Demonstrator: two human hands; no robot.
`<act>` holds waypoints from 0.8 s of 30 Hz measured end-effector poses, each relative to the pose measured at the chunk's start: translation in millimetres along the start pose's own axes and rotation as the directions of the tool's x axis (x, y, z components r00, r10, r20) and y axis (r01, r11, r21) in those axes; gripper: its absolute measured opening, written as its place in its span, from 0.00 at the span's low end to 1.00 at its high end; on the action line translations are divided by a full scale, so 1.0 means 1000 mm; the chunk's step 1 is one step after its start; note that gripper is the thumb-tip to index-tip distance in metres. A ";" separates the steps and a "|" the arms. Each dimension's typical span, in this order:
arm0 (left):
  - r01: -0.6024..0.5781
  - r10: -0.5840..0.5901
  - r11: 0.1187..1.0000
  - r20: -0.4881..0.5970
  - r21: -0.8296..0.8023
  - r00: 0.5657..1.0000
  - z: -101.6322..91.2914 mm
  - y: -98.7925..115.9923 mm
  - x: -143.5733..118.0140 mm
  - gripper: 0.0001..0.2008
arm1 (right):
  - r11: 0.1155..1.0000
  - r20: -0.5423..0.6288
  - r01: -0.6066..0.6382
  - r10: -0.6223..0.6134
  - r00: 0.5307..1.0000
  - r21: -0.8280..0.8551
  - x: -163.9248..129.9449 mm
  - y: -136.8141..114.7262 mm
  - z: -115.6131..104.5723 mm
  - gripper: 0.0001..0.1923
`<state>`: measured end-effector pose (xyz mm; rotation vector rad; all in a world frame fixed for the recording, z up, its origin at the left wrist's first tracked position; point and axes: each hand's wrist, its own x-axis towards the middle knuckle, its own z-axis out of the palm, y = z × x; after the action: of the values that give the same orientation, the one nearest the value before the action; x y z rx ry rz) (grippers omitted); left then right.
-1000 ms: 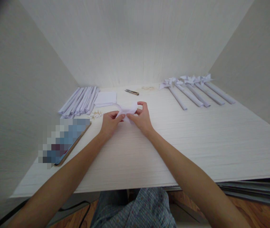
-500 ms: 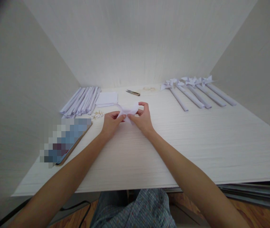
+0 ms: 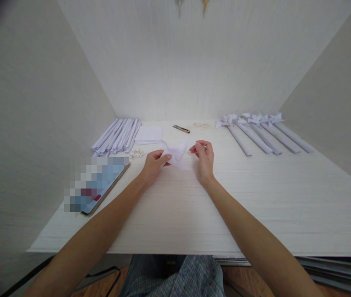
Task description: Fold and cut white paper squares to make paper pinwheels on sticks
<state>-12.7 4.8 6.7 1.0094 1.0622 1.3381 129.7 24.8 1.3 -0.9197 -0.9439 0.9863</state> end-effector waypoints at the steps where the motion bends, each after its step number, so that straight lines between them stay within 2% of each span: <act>1: 0.029 -0.028 0.999 0.026 -0.034 0.999 -0.001 0.001 0.000 0.10 | 1.000 -0.015 -0.016 0.016 1.000 0.005 0.002 0.000 -0.002 0.07; 5: 0.150 -0.116 0.978 0.222 -0.142 0.968 -0.006 0.006 -0.003 0.14 | 0.999 -0.054 -0.035 0.034 0.998 -0.032 0.008 0.003 -0.007 0.07; 8: 0.235 -0.156 0.961 0.415 -0.145 0.896 -0.010 0.007 -0.007 0.18 | 0.995 -0.036 0.005 -0.008 0.999 -0.097 0.010 0.006 -0.007 0.08; 10: 0.277 -0.183 0.955 0.519 -0.109 0.835 -0.012 0.008 -0.011 0.19 | 0.982 0.050 0.039 -0.031 0.998 -0.186 0.010 0.008 -0.001 0.08; 12: 0.306 -0.204 0.949 0.602 -0.072 0.772 -0.013 0.009 -0.014 0.19 | 0.951 0.218 0.084 -0.019 0.976 -0.296 0.008 0.010 0.010 0.08; 15: 0.307 -0.222 0.952 0.672 -0.008 0.706 -0.013 0.012 -0.017 0.20 | 0.900 0.496 0.194 0.029 0.868 -0.391 0.006 0.013 0.035 0.06; 18: 0.270 -0.221 0.961 0.729 0.051 0.648 -0.014 0.015 -0.017 0.21 | 0.862 0.668 0.316 0.036 0.743 -0.398 0.009 0.019 0.066 0.05; 20: 0.244 -0.217 0.966 0.771 0.082 0.599 -0.015 0.016 -0.016 0.21 | 0.847 0.721 0.359 0.041 0.691 -0.393 0.013 0.024 0.085 0.05; 22: 0.222 -0.221 0.968 0.804 0.114 0.552 -0.015 0.016 -0.015 0.22 | 0.781 0.790 0.472 0.044 0.612 -0.409 0.016 0.030 0.099 0.05; 24: 0.213 -0.230 0.968 0.823 0.136 0.520 -0.015 0.016 -0.014 0.22 | 0.709 0.814 0.550 0.058 0.577 -0.441 0.017 0.035 0.109 0.06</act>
<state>-30.3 -10.3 18.8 1.2786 0.4161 0.4732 24.1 70.5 6.6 -0.8470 -2.2725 0.7631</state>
